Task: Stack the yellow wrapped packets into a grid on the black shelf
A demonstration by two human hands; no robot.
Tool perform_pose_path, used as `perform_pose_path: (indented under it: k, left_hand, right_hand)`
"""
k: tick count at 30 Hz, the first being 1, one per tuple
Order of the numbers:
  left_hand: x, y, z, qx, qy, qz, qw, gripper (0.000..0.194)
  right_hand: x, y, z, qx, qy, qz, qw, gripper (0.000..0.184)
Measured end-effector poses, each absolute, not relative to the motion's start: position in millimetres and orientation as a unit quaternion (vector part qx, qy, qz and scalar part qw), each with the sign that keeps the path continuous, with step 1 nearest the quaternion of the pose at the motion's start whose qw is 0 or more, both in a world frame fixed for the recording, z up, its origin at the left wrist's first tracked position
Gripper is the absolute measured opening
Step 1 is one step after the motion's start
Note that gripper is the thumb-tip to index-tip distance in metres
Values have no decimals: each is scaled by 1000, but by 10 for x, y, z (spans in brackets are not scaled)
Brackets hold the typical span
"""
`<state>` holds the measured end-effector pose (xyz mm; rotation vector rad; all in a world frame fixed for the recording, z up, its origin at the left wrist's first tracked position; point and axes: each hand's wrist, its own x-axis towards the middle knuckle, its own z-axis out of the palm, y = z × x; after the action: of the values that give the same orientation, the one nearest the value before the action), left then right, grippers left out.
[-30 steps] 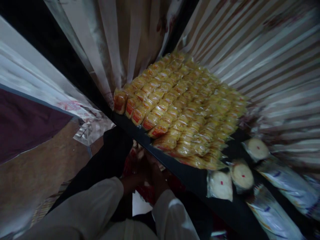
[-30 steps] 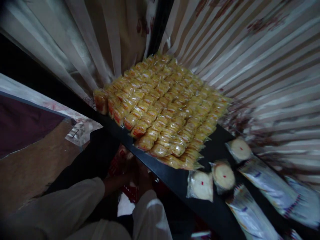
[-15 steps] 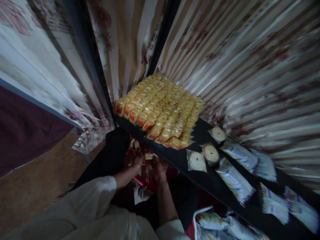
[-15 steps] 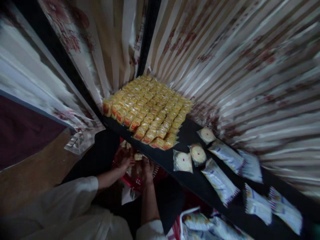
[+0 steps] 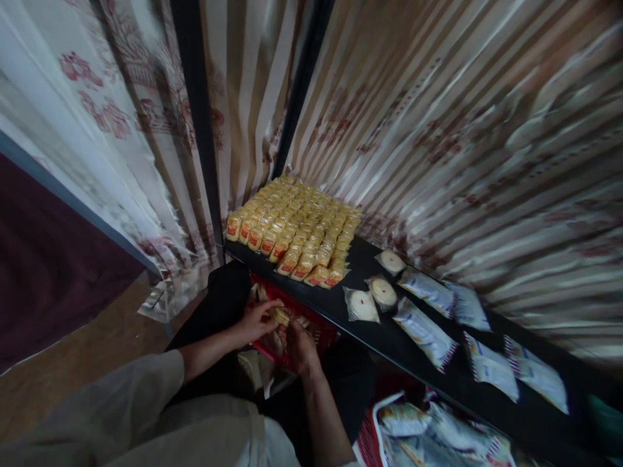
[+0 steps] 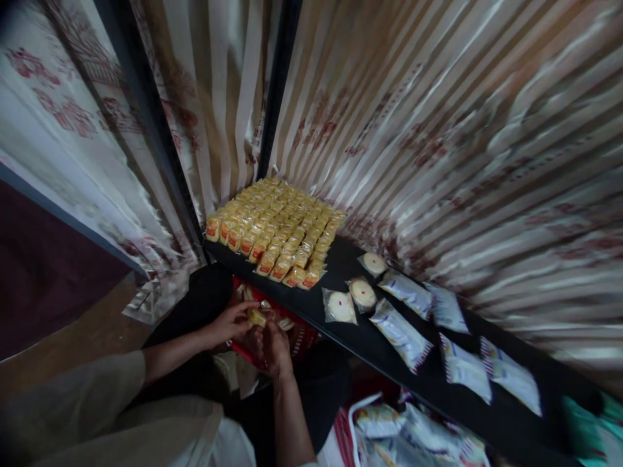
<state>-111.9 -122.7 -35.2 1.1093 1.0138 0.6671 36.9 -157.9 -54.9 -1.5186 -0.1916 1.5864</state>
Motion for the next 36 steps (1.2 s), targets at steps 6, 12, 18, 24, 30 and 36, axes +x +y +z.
perform_pose_path:
  k: [6, 12, 18, 24, 30, 36]
  left_hand:
    - [-1204, -1142, -181, 614, 453, 323, 559, 32]
    - [-1349, -912, 144, 680, 446, 328, 481, 26]
    - [-1526, -629, 315, 689, 441, 316, 481, 29]
    - [-1666, -458, 320, 673, 414, 336, 513, 36]
    - [-1729, -290, 334, 724, 451, 331, 403, 37]
    - [-1562, -126, 440, 758, 478, 310, 316, 38]
  right_hand:
    - [284, -1588, -239, -637, -115, 645, 407, 38]
    - [267, -1489, -16, -677, -373, 496, 396, 48]
    - [92, -1260, 79, -638, -477, 396, 457, 51]
    - [-83, -1065, 75, -608, -465, 433, 476, 34]
    - [-153, -1000, 20, -633, -494, 340, 490, 31]
    - [-65, -961, 3, -650, -560, 211, 469, 29]
